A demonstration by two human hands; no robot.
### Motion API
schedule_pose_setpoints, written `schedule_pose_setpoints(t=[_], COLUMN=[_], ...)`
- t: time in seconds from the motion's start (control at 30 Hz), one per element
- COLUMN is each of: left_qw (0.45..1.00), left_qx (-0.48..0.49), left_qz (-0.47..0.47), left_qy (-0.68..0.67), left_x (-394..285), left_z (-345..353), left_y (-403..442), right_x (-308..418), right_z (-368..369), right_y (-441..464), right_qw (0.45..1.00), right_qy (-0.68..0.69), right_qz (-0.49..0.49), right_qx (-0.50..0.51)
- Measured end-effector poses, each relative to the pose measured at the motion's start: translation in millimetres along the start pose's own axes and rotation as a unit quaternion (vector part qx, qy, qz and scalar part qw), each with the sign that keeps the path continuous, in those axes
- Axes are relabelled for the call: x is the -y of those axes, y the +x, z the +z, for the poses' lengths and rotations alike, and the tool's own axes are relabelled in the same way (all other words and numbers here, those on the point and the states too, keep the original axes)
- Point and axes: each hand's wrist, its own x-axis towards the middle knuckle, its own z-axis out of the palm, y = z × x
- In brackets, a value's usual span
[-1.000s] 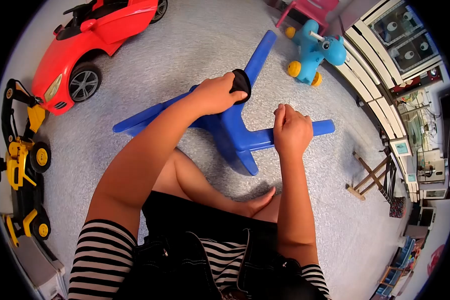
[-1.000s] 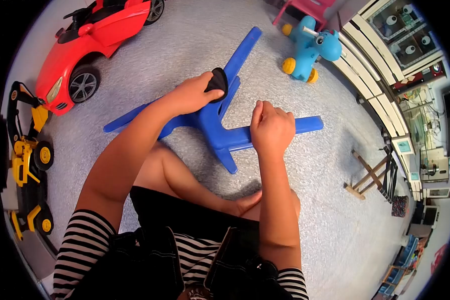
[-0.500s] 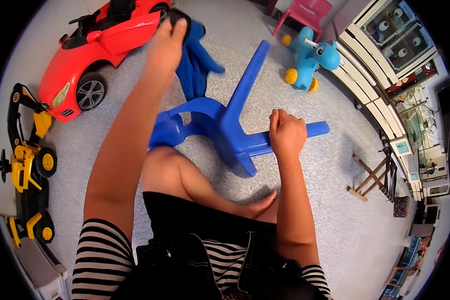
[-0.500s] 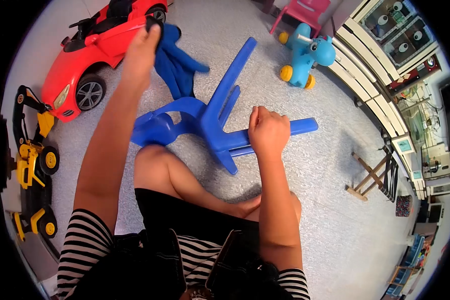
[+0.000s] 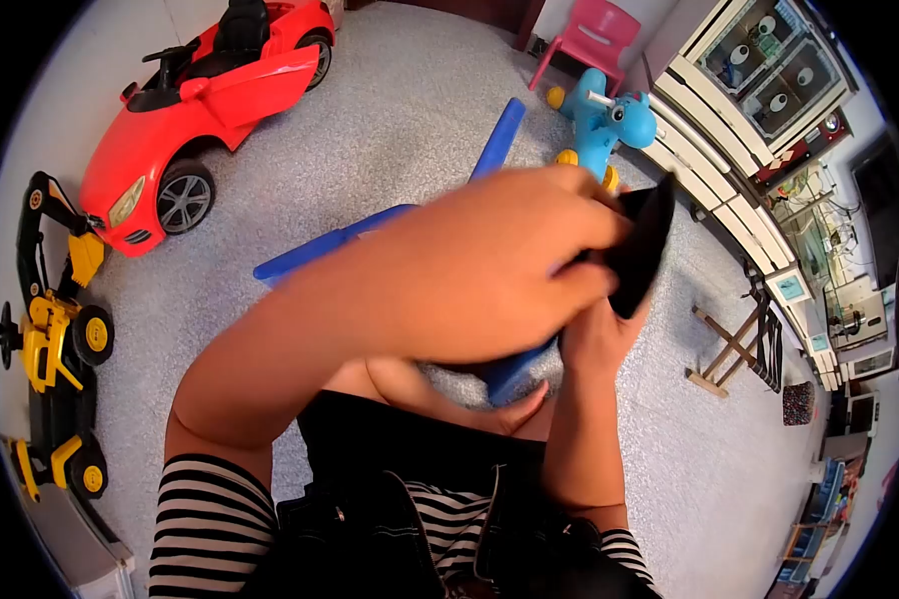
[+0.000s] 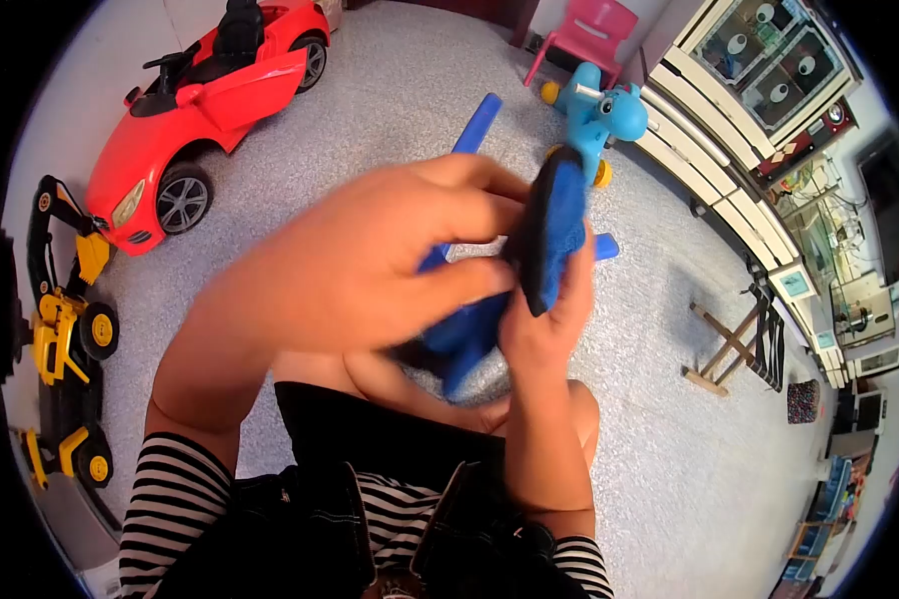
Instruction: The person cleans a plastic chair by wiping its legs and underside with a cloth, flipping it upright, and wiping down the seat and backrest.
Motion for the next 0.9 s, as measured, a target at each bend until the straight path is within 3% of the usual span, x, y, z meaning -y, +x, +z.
schedule_pose_setpoints(t=[0.03, 0.1, 0.17, 0.23, 0.33, 0.4, 0.47, 0.5, 0.57, 0.63, 0.7, 0.83, 0.9], left_qw=[0.995, 0.98, 0.965, 0.951, 0.93, 0.921, 0.887, 0.887, 0.899, 0.895, 0.892, 0.893, 0.893], left_qx=[0.069, -0.028, -0.114, -0.04, -0.062, -0.055, 0.002, 0.001, -0.104, -0.109, -0.111, -0.126, -0.13], left_qz=[-0.056, -0.191, -0.189, -0.245, -0.288, -0.309, -0.339, -0.341, -0.254, -0.253, -0.245, -0.245, -0.246], left_qy=[-0.035, -0.053, 0.145, 0.185, 0.221, 0.231, 0.314, 0.311, 0.342, 0.352, 0.363, 0.357, 0.355], left_x=[6, 44, 125, 182, 210, 216, 215, 216, 221, 222, 221, 221, 219], left_z=[-23, -36, -25, 1, 43, 56, 65, 69, 77, 77, 78, 76, 78], left_y=[1, -11, -31, -56, -70, -74, -72, -74, -81, -81, -80, -79, -80], right_x=[2, -2, -10, -19, -21, -34, -37, -38, -44, -54, -58, -53, -69], right_z=[-9, -33, -50, -35, -9, -2, 2, 3, -3, -5, 5, 29, 33], right_y=[2, 5, 4, 0, 1, -3, -8, -10, -17, -25, -29, -10, -5], right_qw=[0.999, 0.997, 0.954, 0.918, 0.899, 0.856, 0.852, 0.849, 0.864, 0.88, 0.862, 0.832, 0.798], right_qy=[-0.034, -0.063, -0.268, -0.36, -0.363, -0.404, -0.416, -0.427, -0.396, -0.395, -0.439, -0.493, -0.543], right_qz=[-0.001, 0.053, 0.09, 0.034, 0.046, -0.001, -0.027, -0.055, -0.049, -0.069, -0.053, 0.032, -0.073], right_qx=[-0.018, -0.013, 0.101, 0.161, 0.239, 0.323, 0.317, 0.307, 0.307, 0.255, 0.248, 0.251, 0.25])
